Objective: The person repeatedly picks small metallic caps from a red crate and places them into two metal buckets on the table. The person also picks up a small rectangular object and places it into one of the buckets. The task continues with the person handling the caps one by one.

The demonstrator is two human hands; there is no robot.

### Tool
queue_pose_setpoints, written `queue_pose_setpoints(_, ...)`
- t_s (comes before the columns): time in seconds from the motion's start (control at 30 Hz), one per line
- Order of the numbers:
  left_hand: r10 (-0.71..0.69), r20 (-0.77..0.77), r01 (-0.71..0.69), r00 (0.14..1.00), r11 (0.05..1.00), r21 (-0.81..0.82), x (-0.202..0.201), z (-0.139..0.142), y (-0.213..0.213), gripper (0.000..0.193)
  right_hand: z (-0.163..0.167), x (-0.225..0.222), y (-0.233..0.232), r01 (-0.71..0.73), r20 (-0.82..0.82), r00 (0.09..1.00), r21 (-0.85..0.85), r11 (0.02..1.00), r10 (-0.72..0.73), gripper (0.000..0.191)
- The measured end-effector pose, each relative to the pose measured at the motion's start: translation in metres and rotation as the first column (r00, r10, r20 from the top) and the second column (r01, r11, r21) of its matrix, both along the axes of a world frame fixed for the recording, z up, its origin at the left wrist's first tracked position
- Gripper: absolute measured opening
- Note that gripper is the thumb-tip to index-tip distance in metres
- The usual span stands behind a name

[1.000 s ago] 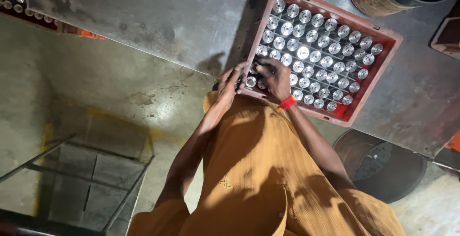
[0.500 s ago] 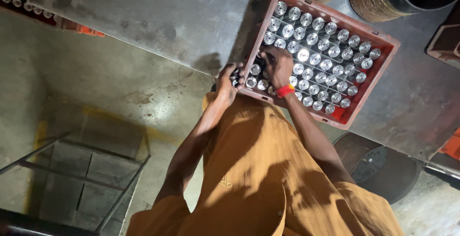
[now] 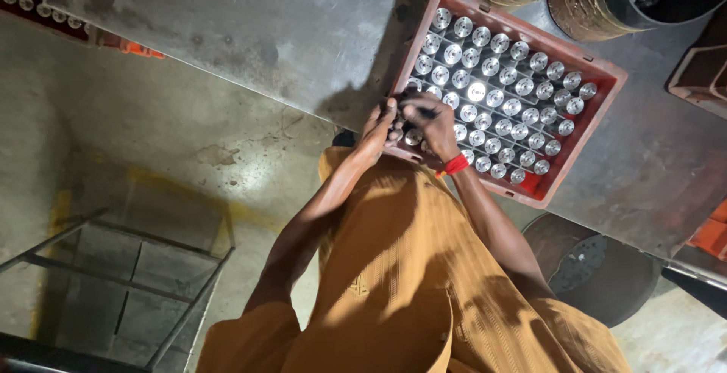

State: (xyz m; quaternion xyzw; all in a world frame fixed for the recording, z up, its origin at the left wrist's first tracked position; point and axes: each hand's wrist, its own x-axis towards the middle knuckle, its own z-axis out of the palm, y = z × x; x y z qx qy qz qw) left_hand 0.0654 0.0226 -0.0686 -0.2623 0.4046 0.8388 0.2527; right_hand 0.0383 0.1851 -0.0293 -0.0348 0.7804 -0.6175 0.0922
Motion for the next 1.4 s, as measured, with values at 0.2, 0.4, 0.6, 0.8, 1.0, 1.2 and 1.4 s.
queue_pose_setpoints(0.2, 0.209, 0.051, -0.214, 0.977, 0.968, 0.13, -0.001, -0.002, -0.023, 0.026, -0.023, -0.059, 0.018, 0.273, -0.348, 0.931, 0.47, 0.839, -0.108, 0.023)
queue_pose_setpoints(0.4, 0.188, -0.057, -0.187, 0.98, 0.982, 0.021, 0.0, 0.008, -0.029, 0.022, -0.027, -0.09, 0.01, 0.215, -0.35, 0.936, 0.63, 0.746, 0.025, 0.027)
queue_pose_setpoints(0.6, 0.105, -0.198, -0.105, 0.975, 0.994, 0.013, -0.012, 0.029, -0.022, 0.034, 0.001, -0.069, 0.009, 0.157, -0.015, 0.987, 0.273, 0.949, -0.159, 0.019)
queue_pose_setpoints(0.8, 0.02, -0.113, -0.029, 0.993, 0.996, -0.08, -0.024, 0.033, -0.007, 0.032, 0.001, -0.033, -0.004, 0.108, 0.374, 0.927, -0.204, 0.973, -0.025, 0.025)
queue_pose_setpoints(1.0, 0.274, 0.211, -0.338, 0.938, 0.856, 0.391, -0.025, 0.007, -0.027, 0.023, -0.008, -0.096, 0.022, 0.241, -0.413, 0.907, 0.339, 0.909, -0.086, 0.018)
queue_pose_setpoints(1.2, 0.257, 0.139, -0.287, 0.956, 0.915, 0.285, -0.016, 0.004, -0.031, 0.029, -0.008, -0.131, 0.016, 0.171, -0.308, 0.951, 0.575, 0.8, 0.018, 0.019)
queue_pose_setpoints(1.4, 0.149, 0.133, -0.163, 0.98, 0.982, 0.101, -0.024, 0.006, -0.017, 0.054, -0.005, -0.077, 0.011, 0.168, -0.061, 0.986, 0.277, 0.946, -0.157, 0.026)
